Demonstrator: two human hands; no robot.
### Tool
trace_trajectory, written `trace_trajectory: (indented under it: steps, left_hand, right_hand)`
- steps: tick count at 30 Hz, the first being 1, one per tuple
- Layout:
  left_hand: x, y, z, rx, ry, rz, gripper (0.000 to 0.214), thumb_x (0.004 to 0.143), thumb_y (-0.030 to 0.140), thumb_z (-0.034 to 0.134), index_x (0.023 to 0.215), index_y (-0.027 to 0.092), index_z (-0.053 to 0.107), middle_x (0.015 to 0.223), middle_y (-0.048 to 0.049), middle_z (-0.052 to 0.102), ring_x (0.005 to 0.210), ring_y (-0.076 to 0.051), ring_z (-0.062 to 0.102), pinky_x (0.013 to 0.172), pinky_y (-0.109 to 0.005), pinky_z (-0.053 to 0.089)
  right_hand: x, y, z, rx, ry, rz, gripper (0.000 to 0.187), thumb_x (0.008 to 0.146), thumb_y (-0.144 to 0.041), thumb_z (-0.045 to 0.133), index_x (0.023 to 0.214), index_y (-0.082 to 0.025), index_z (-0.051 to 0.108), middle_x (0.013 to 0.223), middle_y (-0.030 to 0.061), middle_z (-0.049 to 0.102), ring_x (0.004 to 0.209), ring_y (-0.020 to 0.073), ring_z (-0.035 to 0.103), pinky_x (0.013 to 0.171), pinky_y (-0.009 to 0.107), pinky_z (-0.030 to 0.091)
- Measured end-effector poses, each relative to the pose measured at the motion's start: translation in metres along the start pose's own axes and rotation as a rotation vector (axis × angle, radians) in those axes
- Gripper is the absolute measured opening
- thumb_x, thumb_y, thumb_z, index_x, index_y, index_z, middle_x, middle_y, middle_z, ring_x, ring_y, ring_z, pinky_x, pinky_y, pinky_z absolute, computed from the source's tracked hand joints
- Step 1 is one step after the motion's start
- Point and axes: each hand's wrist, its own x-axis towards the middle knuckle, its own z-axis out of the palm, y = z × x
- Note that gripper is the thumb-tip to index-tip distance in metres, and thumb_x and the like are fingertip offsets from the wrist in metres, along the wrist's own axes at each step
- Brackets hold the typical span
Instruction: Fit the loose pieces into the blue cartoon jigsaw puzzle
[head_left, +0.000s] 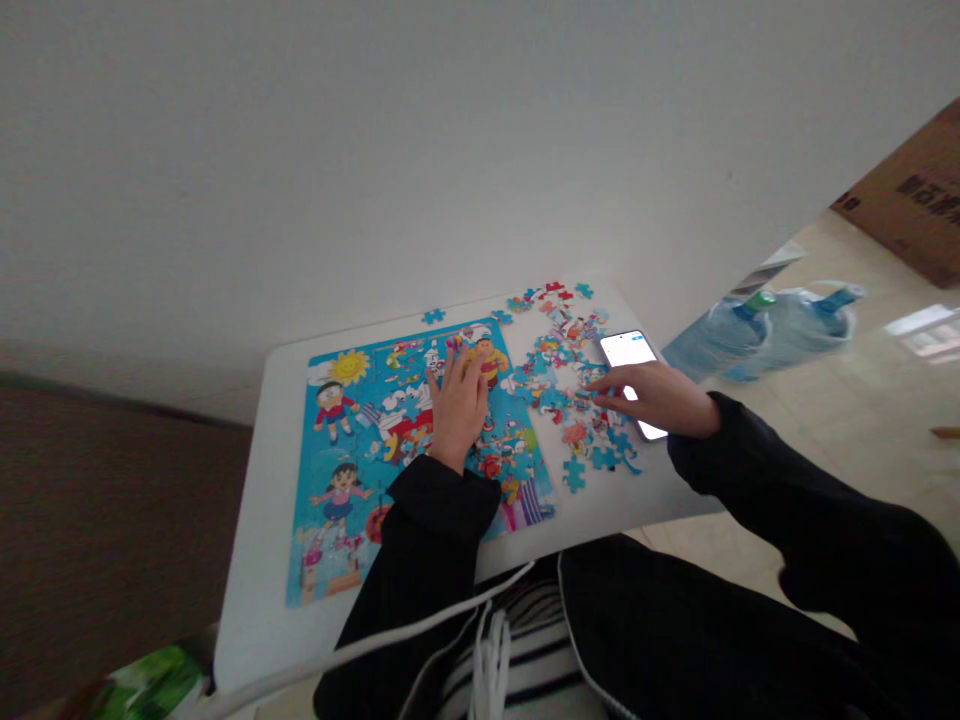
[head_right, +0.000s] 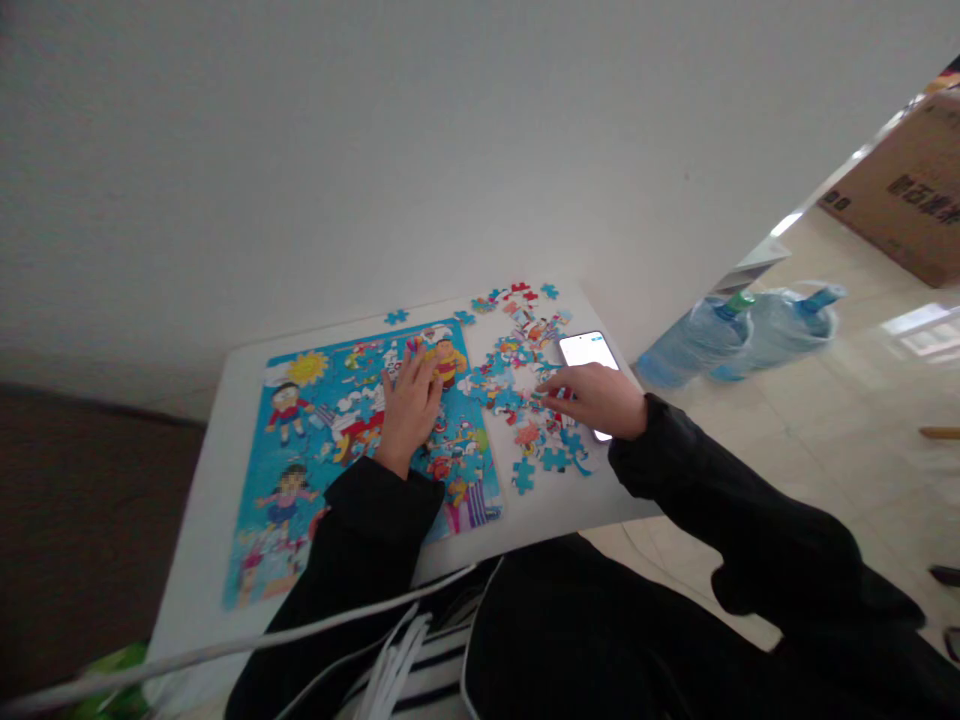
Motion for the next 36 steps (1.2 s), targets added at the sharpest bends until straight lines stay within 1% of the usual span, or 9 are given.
trace_trajectory:
  steps: [3,7,11,14,19,25,27,31,36]
  left_hand:
    - [0.000,0.003,-0.008,-0.071,0.074,-0.011,0.038,0.092,0.022,0.030,0.128,0.022,0.045,0.142,-0.0070,0.037,0.136,-0.024,0.022,0.109,-0.056,0.012]
    - [-0.009,0.003,-0.033,-0.070,0.153,-0.068,0.036,0.092,0.024,0.033,0.126,0.021,0.046,0.136,-0.0079,0.045,0.133,-0.026,0.029,0.108,-0.056,0.018]
    - [-0.036,-0.011,-0.061,0.031,0.033,-0.059,0.035,0.092,0.030,0.038,0.124,0.021,0.049,0.132,-0.0082,0.049,0.127,-0.028,0.038,0.104,-0.055,0.027]
    - [-0.065,-0.030,-0.072,0.104,-0.050,-0.060,0.038,0.091,0.034,0.040,0.125,0.019,0.049,0.132,-0.0095,0.049,0.126,-0.029,0.038,0.102,-0.051,0.033]
    - [-0.108,-0.053,-0.068,0.135,-0.113,-0.092,0.045,0.090,0.040,0.041,0.129,0.017,0.044,0.137,-0.0103,0.043,0.129,-0.030,0.034,0.102,-0.050,0.033]
    - [-0.125,-0.050,-0.060,0.061,-0.187,-0.005,0.062,0.086,0.051,0.045,0.136,0.015,0.034,0.143,-0.0137,0.033,0.134,-0.027,0.026,0.105,-0.048,0.031]
    - [-0.125,-0.047,-0.058,0.054,-0.199,0.016,0.065,0.084,0.051,0.048,0.135,0.015,0.035,0.143,-0.0138,0.033,0.134,-0.028,0.025,0.106,-0.047,0.030]
    - [-0.126,-0.045,-0.057,0.053,-0.212,0.076,0.060,0.082,0.045,0.055,0.130,0.012,0.043,0.139,-0.0143,0.040,0.132,-0.028,0.030,0.106,-0.045,0.032]
    - [-0.128,-0.046,-0.057,0.032,-0.144,0.104,0.047,0.083,0.039,0.055,0.123,0.014,0.051,0.130,-0.0115,0.050,0.122,-0.026,0.043,0.103,-0.041,0.037]
  right_hand:
    - [-0.024,-0.009,0.013,0.104,0.083,-0.023,0.031,0.086,-0.039,0.046,0.102,-0.024,0.068,0.081,0.0011,0.070,0.068,0.0130,0.062,0.062,0.024,0.045]
    - [-0.040,-0.024,0.030,0.223,0.147,-0.035,0.029,0.087,-0.038,0.046,0.101,-0.024,0.068,0.082,0.0009,0.070,0.064,0.0117,0.062,0.059,0.023,0.048]
    - [-0.042,-0.045,0.049,0.280,0.163,-0.074,0.029,0.086,-0.037,0.048,0.103,-0.023,0.066,0.096,0.0033,0.069,0.081,0.0155,0.065,0.071,0.027,0.052]
    - [-0.036,-0.061,0.064,0.265,0.177,-0.144,0.032,0.085,-0.038,0.049,0.109,-0.021,0.064,0.106,0.0064,0.067,0.097,0.0196,0.062,0.083,0.035,0.051]
    - [-0.021,-0.083,0.085,0.220,0.231,-0.245,0.048,0.084,-0.040,0.051,0.126,-0.018,0.051,0.124,0.0109,0.056,0.113,0.0222,0.053,0.096,0.040,0.044]
    - [-0.013,-0.088,0.098,0.138,0.209,-0.291,0.070,0.074,-0.040,0.065,0.135,-0.017,0.040,0.133,0.0124,0.048,0.122,0.0254,0.045,0.099,0.041,0.042]
    - [-0.014,-0.085,0.099,0.118,0.220,-0.292,0.068,0.073,-0.039,0.066,0.133,-0.016,0.043,0.130,0.0123,0.051,0.119,0.0259,0.047,0.098,0.042,0.043]
    - [-0.017,-0.083,0.097,0.103,0.250,-0.296,0.051,0.076,-0.038,0.063,0.121,-0.016,0.055,0.120,0.0111,0.059,0.108,0.0252,0.054,0.094,0.043,0.045]
    - [-0.019,-0.085,0.093,0.092,0.248,-0.322,0.044,0.077,-0.039,0.061,0.115,-0.016,0.060,0.115,0.0112,0.061,0.104,0.0242,0.055,0.092,0.042,0.046]
